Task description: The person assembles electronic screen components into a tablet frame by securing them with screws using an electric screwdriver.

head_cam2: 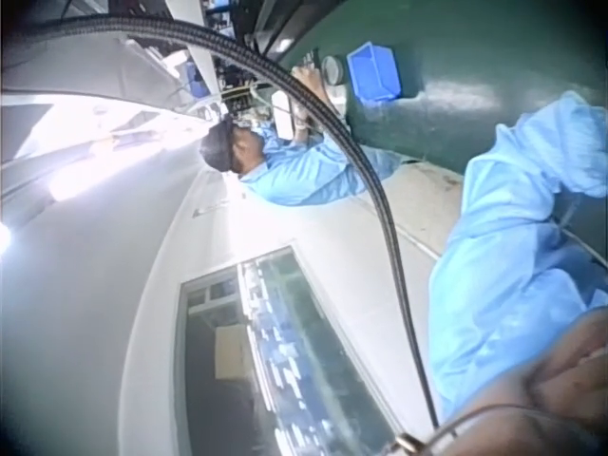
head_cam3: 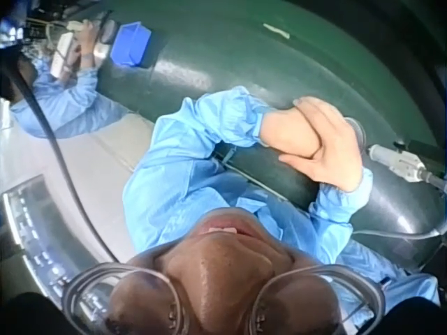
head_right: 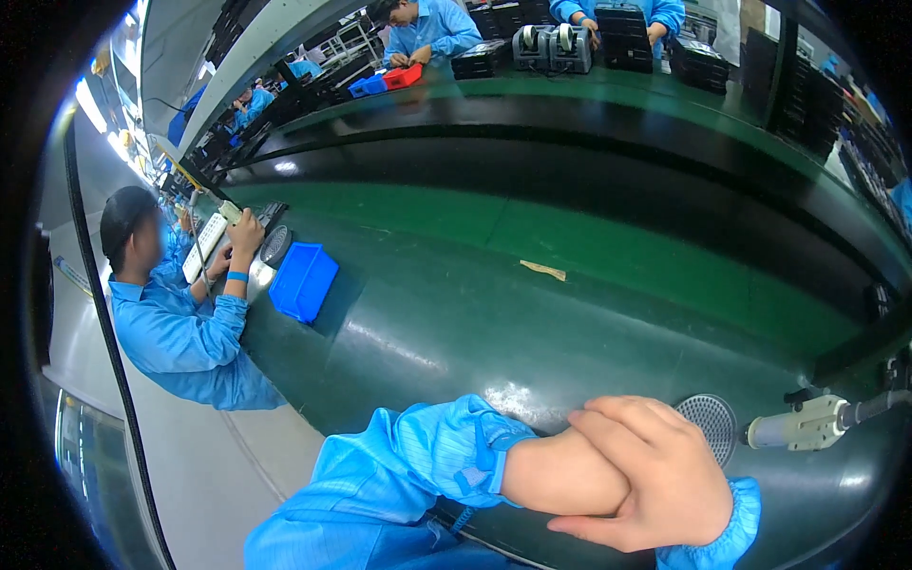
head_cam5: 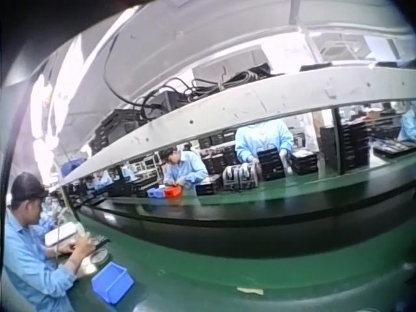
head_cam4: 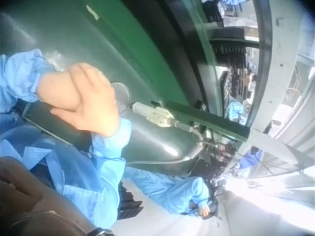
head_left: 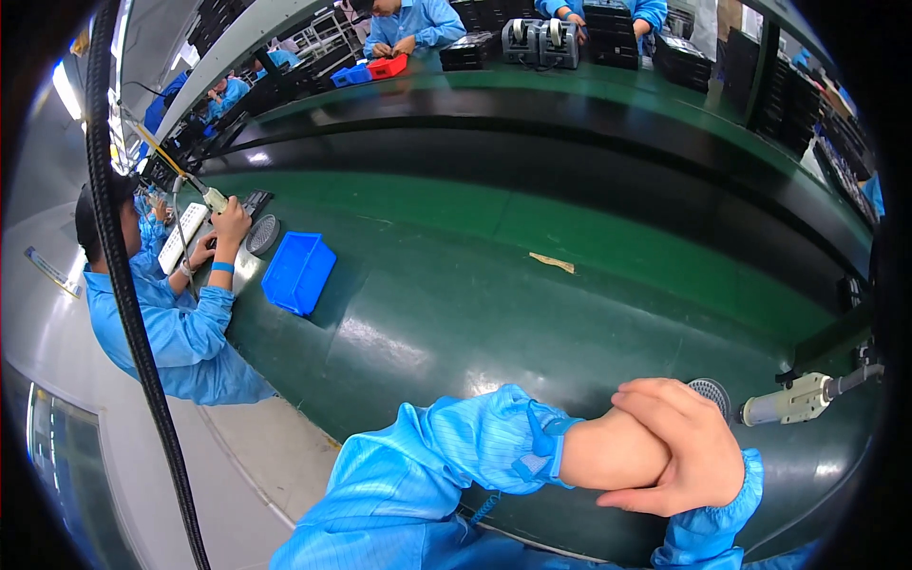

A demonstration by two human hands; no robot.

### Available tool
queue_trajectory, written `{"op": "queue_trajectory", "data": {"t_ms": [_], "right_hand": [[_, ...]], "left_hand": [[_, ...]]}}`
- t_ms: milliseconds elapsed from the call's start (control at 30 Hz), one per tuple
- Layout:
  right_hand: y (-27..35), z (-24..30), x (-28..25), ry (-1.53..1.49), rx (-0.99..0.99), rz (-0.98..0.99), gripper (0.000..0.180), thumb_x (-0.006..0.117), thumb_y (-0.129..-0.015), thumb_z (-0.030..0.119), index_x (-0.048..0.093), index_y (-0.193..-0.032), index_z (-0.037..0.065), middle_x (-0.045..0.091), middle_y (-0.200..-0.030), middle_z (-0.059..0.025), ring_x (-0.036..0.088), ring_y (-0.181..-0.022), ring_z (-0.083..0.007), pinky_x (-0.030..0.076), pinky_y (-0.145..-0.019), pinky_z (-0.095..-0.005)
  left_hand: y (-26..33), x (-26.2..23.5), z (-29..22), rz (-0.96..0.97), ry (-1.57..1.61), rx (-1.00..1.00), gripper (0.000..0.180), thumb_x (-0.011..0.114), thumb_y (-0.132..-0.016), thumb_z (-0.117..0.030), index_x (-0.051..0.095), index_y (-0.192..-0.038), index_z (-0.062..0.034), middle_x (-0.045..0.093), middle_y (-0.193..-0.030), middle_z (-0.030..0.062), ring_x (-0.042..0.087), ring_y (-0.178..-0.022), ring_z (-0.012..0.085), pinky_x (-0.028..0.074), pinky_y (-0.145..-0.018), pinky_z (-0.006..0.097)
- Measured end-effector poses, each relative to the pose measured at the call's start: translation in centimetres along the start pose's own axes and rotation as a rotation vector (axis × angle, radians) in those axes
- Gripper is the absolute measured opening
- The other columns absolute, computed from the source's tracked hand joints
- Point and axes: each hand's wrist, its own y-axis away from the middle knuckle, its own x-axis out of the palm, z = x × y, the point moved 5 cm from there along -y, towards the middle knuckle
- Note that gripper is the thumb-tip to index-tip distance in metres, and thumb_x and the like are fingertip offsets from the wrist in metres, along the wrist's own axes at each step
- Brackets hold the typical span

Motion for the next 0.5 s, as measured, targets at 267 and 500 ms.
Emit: {"op": "queue_trajectory", "data": {"t_ms": [267,500], "right_hand": [[0.1,-1.2,-0.7,-0.304,-0.169,-0.264,0.070,0.082,-0.048,0.033,0.059,-0.099,-0.009,0.060,-0.084,-0.0228,0.062,-0.073,-0.0341,0.050,-0.064,-0.0363],[1.3,-1.4,-0.1,-0.128,-0.200,-0.425,0.071,0.076,-0.049,0.041,0.059,-0.095,-0.010,0.060,-0.071,-0.0190,0.060,-0.058,-0.0306,0.045,-0.052,-0.0330]], "left_hand": [[-1.5,-1.7,-0.8,0.181,-0.082,0.073,0.004,0.061,-0.061,-0.011,0.061,-0.060,-0.0069,0.061,-0.062,0.0103,0.060,-0.060,0.0248,0.046,-0.054,0.034],[-1.8,-2.0,-1.0,0.189,0.130,0.124,0.009,0.061,-0.061,-0.013,0.060,-0.059,-0.0043,0.060,-0.060,0.0116,0.060,-0.058,0.0261,0.046,-0.054,0.035]]}}
